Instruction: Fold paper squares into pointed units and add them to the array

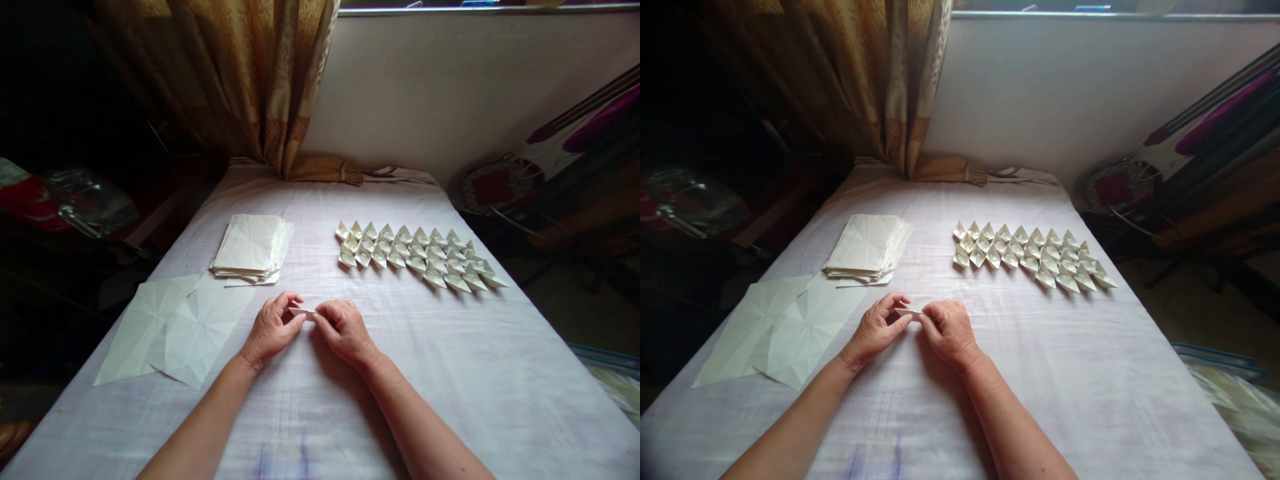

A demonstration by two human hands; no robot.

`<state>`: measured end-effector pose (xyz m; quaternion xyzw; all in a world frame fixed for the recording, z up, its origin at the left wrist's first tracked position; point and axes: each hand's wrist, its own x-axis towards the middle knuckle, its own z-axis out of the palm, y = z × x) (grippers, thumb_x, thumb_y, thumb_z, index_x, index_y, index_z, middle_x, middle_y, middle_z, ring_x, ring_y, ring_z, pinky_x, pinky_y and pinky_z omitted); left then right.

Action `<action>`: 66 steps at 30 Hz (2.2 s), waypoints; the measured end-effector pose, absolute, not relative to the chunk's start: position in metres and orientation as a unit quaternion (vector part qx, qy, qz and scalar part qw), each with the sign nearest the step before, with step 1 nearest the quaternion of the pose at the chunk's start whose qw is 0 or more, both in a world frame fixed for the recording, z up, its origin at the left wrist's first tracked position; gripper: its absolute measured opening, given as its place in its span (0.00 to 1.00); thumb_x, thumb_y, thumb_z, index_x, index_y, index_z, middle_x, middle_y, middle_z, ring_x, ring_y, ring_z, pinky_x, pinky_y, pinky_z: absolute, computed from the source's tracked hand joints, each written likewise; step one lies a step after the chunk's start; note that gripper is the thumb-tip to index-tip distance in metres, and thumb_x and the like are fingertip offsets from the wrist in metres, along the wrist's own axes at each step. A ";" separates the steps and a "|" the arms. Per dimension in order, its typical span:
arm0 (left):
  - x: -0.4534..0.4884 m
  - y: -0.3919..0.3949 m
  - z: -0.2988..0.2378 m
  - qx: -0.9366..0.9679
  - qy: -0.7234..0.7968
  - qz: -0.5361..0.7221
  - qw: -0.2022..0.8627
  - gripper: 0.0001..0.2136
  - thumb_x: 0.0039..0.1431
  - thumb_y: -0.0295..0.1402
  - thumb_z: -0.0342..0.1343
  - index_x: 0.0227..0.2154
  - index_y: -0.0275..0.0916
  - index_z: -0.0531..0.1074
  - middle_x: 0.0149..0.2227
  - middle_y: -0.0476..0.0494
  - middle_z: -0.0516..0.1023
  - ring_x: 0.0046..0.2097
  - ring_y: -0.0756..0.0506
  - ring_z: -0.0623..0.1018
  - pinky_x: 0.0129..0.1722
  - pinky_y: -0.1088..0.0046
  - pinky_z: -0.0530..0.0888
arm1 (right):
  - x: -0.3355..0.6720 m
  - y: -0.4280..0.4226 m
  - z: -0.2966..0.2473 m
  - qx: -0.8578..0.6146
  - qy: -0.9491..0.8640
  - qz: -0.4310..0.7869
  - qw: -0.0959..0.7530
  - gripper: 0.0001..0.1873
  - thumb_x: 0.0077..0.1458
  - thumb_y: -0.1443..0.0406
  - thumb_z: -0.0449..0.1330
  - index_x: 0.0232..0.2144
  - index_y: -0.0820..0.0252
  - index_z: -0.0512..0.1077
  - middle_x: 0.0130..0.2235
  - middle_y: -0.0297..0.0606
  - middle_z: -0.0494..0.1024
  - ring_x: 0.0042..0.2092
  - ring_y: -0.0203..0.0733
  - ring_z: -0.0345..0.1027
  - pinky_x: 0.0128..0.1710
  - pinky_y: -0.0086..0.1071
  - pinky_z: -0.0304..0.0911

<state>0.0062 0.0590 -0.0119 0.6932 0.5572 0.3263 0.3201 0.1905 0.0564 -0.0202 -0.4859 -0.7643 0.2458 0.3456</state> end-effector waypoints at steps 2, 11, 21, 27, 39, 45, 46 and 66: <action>0.006 0.060 -0.012 0.659 0.558 0.335 0.378 0.10 0.55 0.34 0.56 0.41 0.40 0.69 0.25 0.54 0.73 0.27 0.50 0.72 0.32 0.75 0.69 | 0.189 0.055 -0.019 -0.484 -0.719 0.332 0.371 0.07 0.59 0.64 0.54 0.30 0.57 0.71 0.24 0.32 0.75 0.27 0.36 0.67 0.34 0.31 0.58; 0.005 0.058 -0.012 0.620 0.479 0.401 0.474 0.11 0.53 0.35 0.59 0.39 0.38 0.75 0.38 0.45 0.79 0.38 0.48 0.77 0.42 0.73 0.73 | 0.188 0.062 -0.007 -0.488 -0.509 0.559 0.437 0.08 0.48 0.59 0.59 0.29 0.58 0.67 0.24 0.29 0.72 0.26 0.35 0.68 0.29 0.28 0.61; 0.009 0.062 -0.020 0.604 0.468 0.467 0.446 0.07 0.56 0.36 0.60 0.31 0.38 0.79 0.34 0.44 0.82 0.38 0.45 0.80 0.42 0.71 0.76 | 0.196 0.060 -0.008 -0.442 -0.555 0.575 0.408 0.12 0.50 0.58 0.62 0.36 0.58 0.73 0.31 0.32 0.75 0.31 0.35 0.67 0.32 0.29 0.62; 0.008 0.062 -0.014 0.662 0.445 0.468 0.379 0.06 0.58 0.34 0.58 0.30 0.39 0.77 0.34 0.43 0.79 0.37 0.47 0.77 0.39 0.74 0.74 | 0.193 0.056 -0.016 -0.443 -0.623 0.449 0.463 0.03 0.52 0.64 0.62 0.30 0.56 0.76 0.32 0.35 0.76 0.36 0.39 0.69 0.39 0.32 0.64; 0.011 0.053 -0.012 0.666 0.458 0.427 0.405 0.09 0.58 0.34 0.58 0.39 0.38 0.77 0.35 0.44 0.80 0.36 0.47 0.78 0.37 0.75 0.74 | 0.188 0.051 -0.017 -0.449 -0.616 0.416 0.496 0.06 0.55 0.62 0.61 0.29 0.58 0.75 0.28 0.35 0.76 0.31 0.37 0.69 0.34 0.30 0.65; 0.015 0.053 -0.008 0.671 0.449 0.443 0.390 0.06 0.59 0.33 0.57 0.34 0.38 0.78 0.33 0.45 0.80 0.35 0.48 0.78 0.37 0.75 0.74 | 0.184 0.048 -0.024 -0.458 -0.592 0.439 0.497 0.07 0.54 0.60 0.62 0.34 0.58 0.74 0.32 0.36 0.77 0.33 0.38 0.71 0.35 0.31 0.67; 0.015 0.054 -0.008 0.670 0.451 0.443 0.389 0.06 0.59 0.33 0.57 0.34 0.38 0.78 0.33 0.45 0.80 0.35 0.48 0.78 0.37 0.75 0.74 | 0.184 0.048 -0.024 -0.455 -0.591 0.441 0.500 0.07 0.55 0.61 0.62 0.35 0.58 0.73 0.32 0.37 0.77 0.34 0.38 0.72 0.36 0.31 0.68; 0.015 0.053 -0.007 0.703 0.478 0.396 0.348 0.06 0.58 0.32 0.56 0.27 0.38 0.74 0.26 0.48 0.75 0.30 0.49 0.74 0.32 0.76 0.71 | 0.182 0.047 -0.016 -0.466 -0.633 0.398 0.473 0.07 0.55 0.63 0.60 0.26 0.57 0.71 0.26 0.33 0.73 0.29 0.36 0.66 0.31 0.29 0.62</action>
